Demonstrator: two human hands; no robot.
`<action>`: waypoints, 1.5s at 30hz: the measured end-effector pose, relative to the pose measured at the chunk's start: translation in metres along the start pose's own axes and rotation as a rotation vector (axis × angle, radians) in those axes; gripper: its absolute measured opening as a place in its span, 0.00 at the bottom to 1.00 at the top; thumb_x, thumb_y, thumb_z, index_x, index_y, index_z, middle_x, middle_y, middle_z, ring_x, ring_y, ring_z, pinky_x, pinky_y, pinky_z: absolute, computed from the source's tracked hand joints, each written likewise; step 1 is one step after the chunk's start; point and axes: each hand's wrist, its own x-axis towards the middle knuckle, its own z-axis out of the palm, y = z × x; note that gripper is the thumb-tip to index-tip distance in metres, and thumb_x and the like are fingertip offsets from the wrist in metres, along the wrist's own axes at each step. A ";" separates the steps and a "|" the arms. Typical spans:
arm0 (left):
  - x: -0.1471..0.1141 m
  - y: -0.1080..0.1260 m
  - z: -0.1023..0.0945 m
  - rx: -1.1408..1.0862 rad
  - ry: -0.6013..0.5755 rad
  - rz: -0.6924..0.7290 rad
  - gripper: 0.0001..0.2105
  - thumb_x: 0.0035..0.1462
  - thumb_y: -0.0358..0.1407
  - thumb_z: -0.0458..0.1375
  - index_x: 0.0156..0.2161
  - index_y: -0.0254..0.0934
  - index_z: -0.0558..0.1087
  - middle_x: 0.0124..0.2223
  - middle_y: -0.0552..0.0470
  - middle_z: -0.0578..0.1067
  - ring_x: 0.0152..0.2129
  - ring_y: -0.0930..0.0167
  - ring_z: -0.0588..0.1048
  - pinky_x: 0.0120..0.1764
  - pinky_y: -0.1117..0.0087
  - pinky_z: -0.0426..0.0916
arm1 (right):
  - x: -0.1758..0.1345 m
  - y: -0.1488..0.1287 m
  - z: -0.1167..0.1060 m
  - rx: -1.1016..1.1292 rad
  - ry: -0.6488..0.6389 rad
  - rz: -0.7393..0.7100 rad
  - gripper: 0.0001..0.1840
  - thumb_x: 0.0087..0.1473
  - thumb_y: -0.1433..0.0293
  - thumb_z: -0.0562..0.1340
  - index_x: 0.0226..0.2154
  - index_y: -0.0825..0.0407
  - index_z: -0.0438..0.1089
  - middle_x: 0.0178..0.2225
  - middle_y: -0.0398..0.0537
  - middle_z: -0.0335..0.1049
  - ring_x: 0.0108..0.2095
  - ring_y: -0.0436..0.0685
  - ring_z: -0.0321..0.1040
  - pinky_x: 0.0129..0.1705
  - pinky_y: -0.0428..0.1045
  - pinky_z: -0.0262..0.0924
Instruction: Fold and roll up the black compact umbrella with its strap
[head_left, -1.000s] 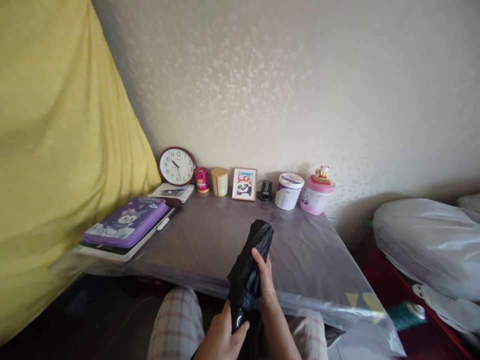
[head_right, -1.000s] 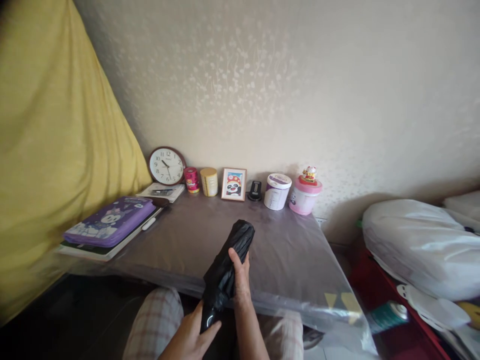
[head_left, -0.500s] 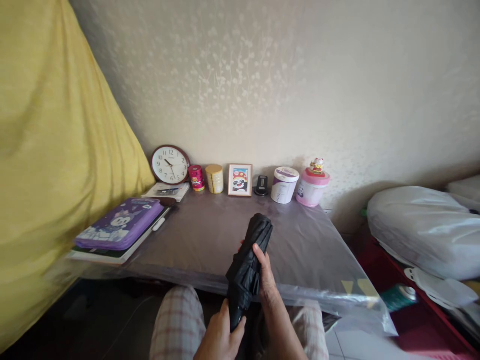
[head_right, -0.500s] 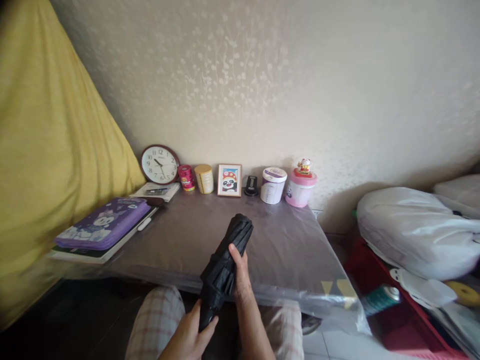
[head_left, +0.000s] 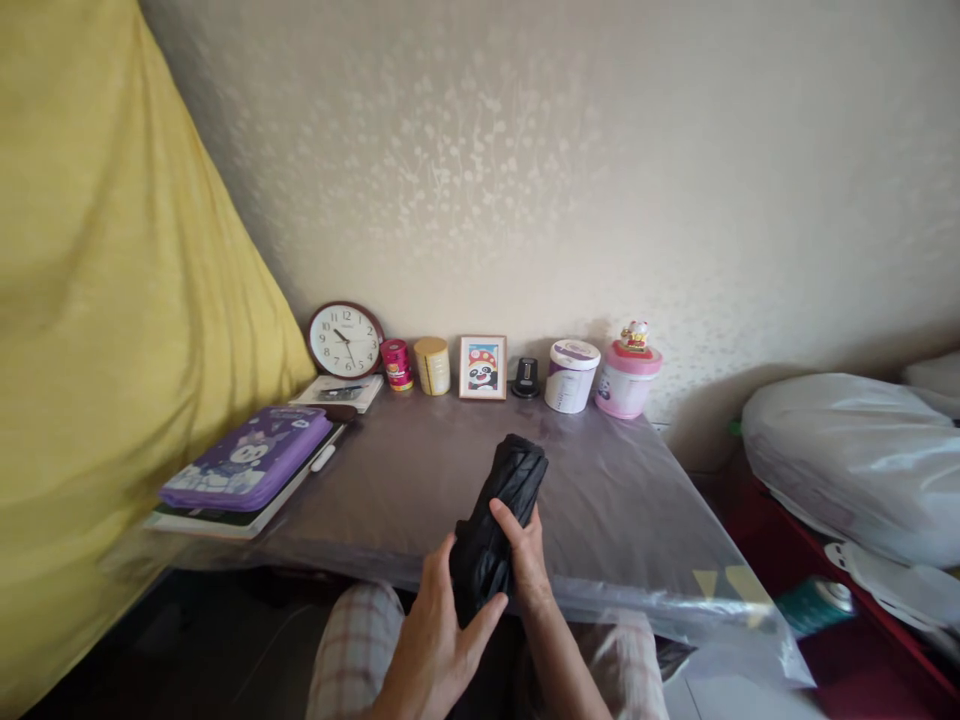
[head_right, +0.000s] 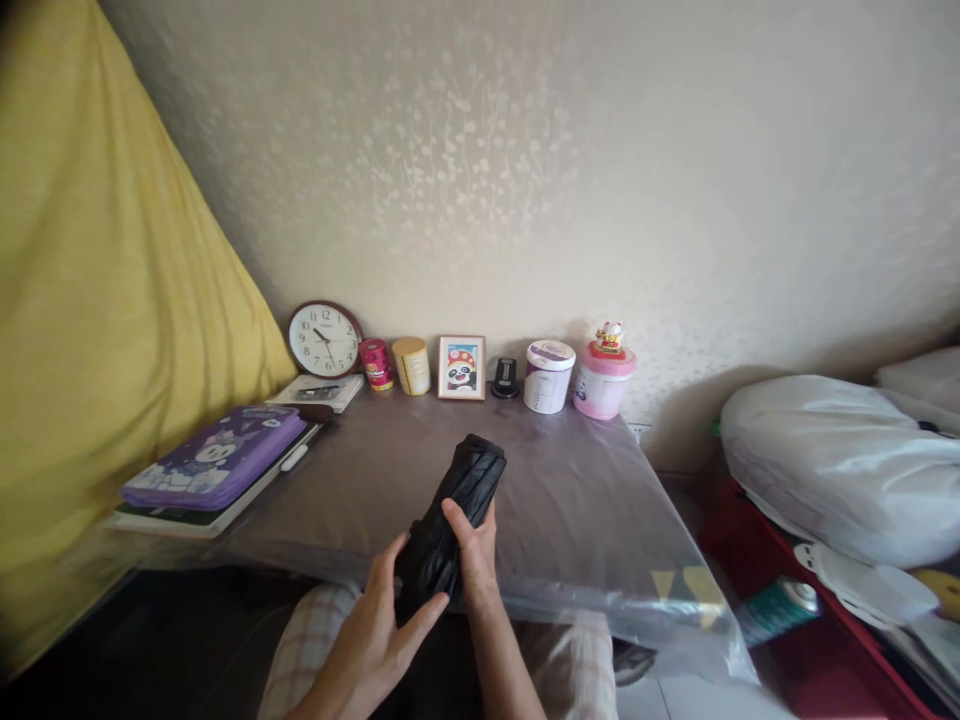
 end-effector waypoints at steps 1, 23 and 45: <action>0.003 0.002 0.002 0.017 -0.012 0.018 0.37 0.50 0.50 0.53 0.59 0.30 0.50 0.58 0.37 0.57 0.54 0.61 0.60 0.53 0.62 0.58 | -0.001 0.001 0.002 -0.030 -0.012 -0.017 0.28 0.41 0.63 0.68 0.44 0.52 0.61 0.33 0.45 0.69 0.32 0.54 0.67 0.36 0.49 0.65; 0.015 0.017 -0.013 -0.417 -0.300 -0.121 0.22 0.49 0.44 0.57 0.47 0.33 0.67 0.42 0.46 0.73 0.41 0.64 0.71 0.42 0.69 0.64 | -0.011 -0.015 0.018 0.007 -0.170 0.101 0.26 0.43 0.60 0.66 0.43 0.54 0.62 0.33 0.49 0.71 0.30 0.55 0.70 0.33 0.51 0.66; -0.004 0.020 -0.021 -0.818 -0.390 -0.488 0.24 0.42 0.47 0.61 0.42 0.34 0.64 0.24 0.54 0.73 0.19 0.71 0.72 0.22 0.73 0.65 | -0.001 -0.014 0.011 0.200 -0.330 0.365 0.33 0.48 0.46 0.54 0.41 0.57 0.70 0.31 0.51 0.72 0.32 0.57 0.69 0.34 0.52 0.64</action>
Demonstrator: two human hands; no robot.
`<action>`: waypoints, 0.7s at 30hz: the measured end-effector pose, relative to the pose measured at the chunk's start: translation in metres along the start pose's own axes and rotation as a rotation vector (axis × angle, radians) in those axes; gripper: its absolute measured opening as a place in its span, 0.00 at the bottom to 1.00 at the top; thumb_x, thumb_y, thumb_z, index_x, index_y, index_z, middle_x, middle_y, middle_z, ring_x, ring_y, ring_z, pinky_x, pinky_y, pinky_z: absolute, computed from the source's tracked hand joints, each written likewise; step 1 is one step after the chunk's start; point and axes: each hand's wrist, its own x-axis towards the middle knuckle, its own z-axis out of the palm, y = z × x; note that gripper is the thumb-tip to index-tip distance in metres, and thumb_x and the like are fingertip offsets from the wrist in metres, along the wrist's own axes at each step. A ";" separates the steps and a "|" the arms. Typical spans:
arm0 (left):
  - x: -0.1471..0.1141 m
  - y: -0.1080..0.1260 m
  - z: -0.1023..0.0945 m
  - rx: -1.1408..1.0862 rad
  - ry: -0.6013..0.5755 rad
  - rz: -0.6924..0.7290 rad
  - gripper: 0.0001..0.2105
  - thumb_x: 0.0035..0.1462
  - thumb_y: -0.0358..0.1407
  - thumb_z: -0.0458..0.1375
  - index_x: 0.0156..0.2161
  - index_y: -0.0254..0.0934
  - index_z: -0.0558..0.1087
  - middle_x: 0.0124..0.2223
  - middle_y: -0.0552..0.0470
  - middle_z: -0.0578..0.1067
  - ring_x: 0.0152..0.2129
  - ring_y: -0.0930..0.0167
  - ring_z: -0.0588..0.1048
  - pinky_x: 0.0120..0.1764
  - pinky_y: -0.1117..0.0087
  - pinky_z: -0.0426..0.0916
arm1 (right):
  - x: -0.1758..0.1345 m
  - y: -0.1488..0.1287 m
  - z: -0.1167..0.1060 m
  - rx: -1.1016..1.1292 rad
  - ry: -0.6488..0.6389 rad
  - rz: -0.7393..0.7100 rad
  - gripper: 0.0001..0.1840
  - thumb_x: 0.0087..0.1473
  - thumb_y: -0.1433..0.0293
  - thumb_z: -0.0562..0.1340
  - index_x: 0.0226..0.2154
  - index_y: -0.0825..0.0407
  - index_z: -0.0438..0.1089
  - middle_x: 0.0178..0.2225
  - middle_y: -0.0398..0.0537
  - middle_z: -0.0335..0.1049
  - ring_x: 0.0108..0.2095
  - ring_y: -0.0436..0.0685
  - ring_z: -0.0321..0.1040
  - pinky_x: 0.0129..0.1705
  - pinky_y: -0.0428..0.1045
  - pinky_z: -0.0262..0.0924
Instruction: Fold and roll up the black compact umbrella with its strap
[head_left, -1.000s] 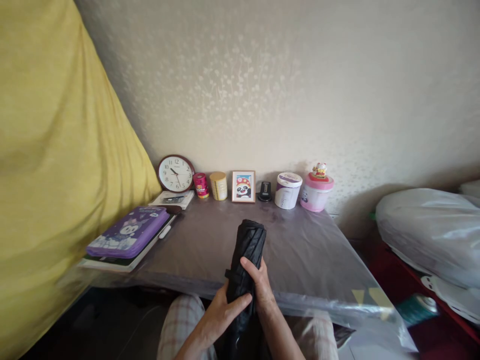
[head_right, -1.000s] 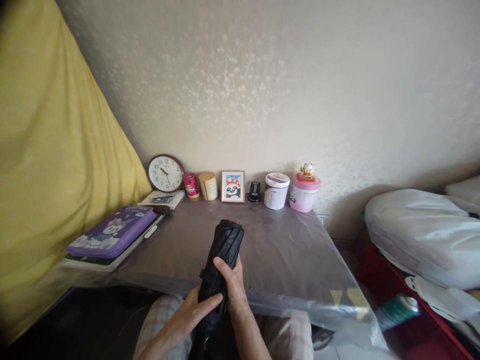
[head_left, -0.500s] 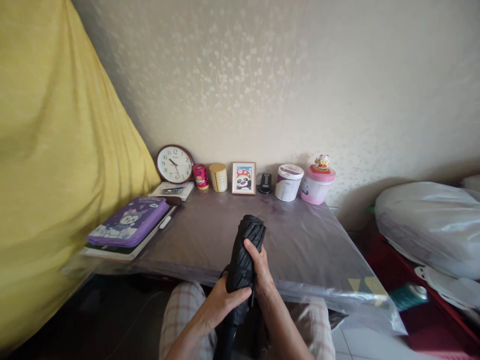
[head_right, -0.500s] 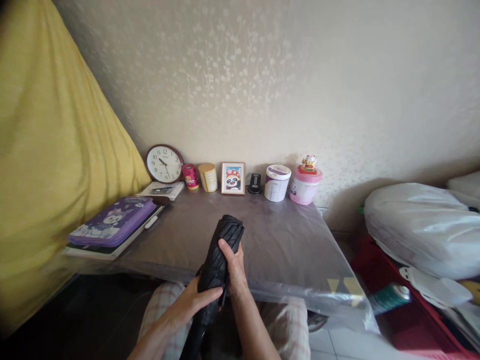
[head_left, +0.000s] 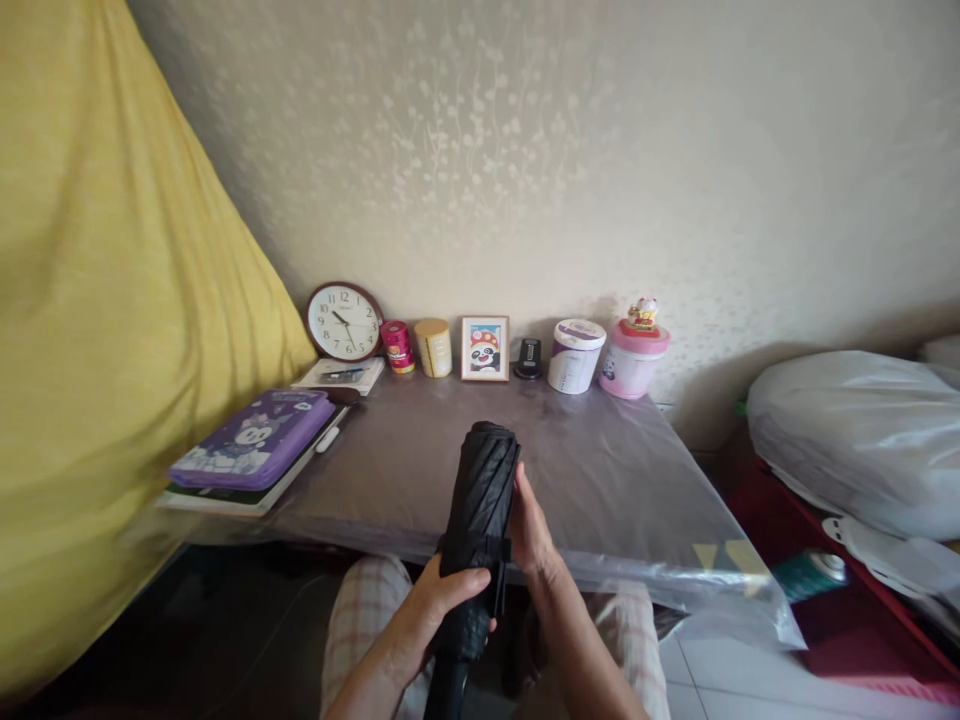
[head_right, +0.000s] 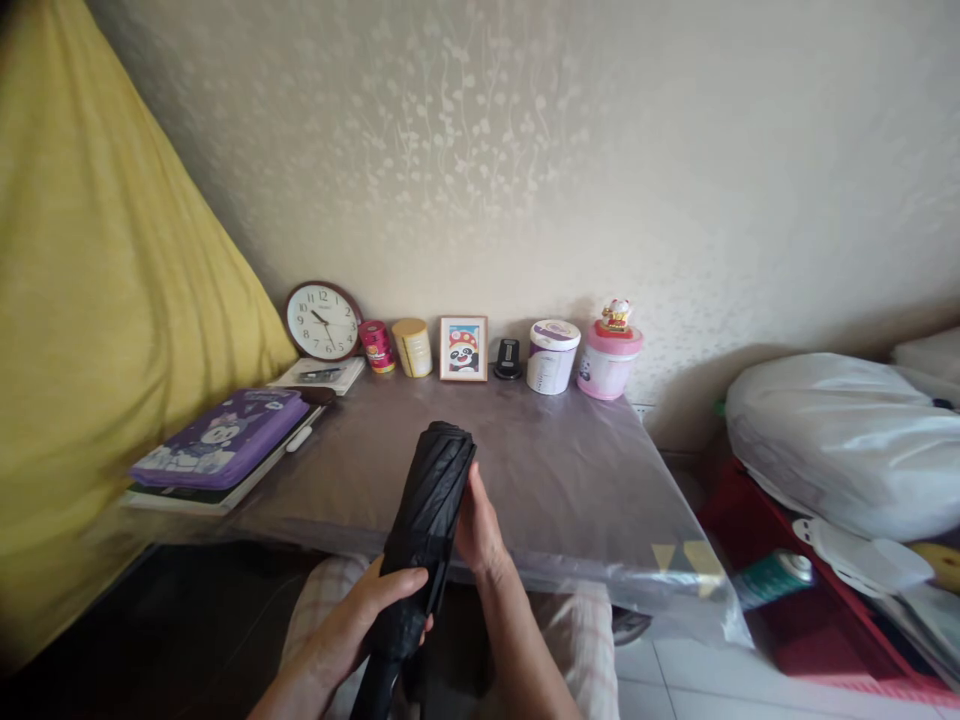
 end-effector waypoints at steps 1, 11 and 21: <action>-0.002 0.001 0.000 -0.007 -0.010 -0.013 0.24 0.42 0.47 0.60 0.42 0.35 0.65 0.24 0.54 0.73 0.19 0.71 0.72 0.22 0.73 0.65 | 0.000 0.001 -0.001 -0.028 0.028 -0.011 0.31 0.47 0.47 0.56 0.38 0.56 0.71 0.30 0.50 0.72 0.31 0.56 0.69 0.35 0.52 0.64; -0.005 -0.004 0.001 -0.054 -0.065 -0.056 0.23 0.43 0.48 0.59 0.41 0.38 0.61 0.21 0.55 0.73 0.16 0.71 0.72 0.20 0.74 0.64 | -0.016 0.020 -0.011 -0.416 -0.544 0.079 0.21 0.42 0.62 0.65 0.41 0.52 0.72 0.40 0.49 0.72 0.42 0.57 0.68 0.49 0.56 0.57; -0.011 0.001 0.005 -0.093 -0.140 -0.085 0.22 0.42 0.48 0.60 0.39 0.36 0.63 0.22 0.55 0.73 0.15 0.72 0.71 0.19 0.73 0.64 | -0.014 0.033 -0.007 -0.320 -0.343 0.060 0.12 0.40 0.67 0.66 0.31 0.54 0.75 0.29 0.45 0.71 0.29 0.51 0.66 0.36 0.47 0.63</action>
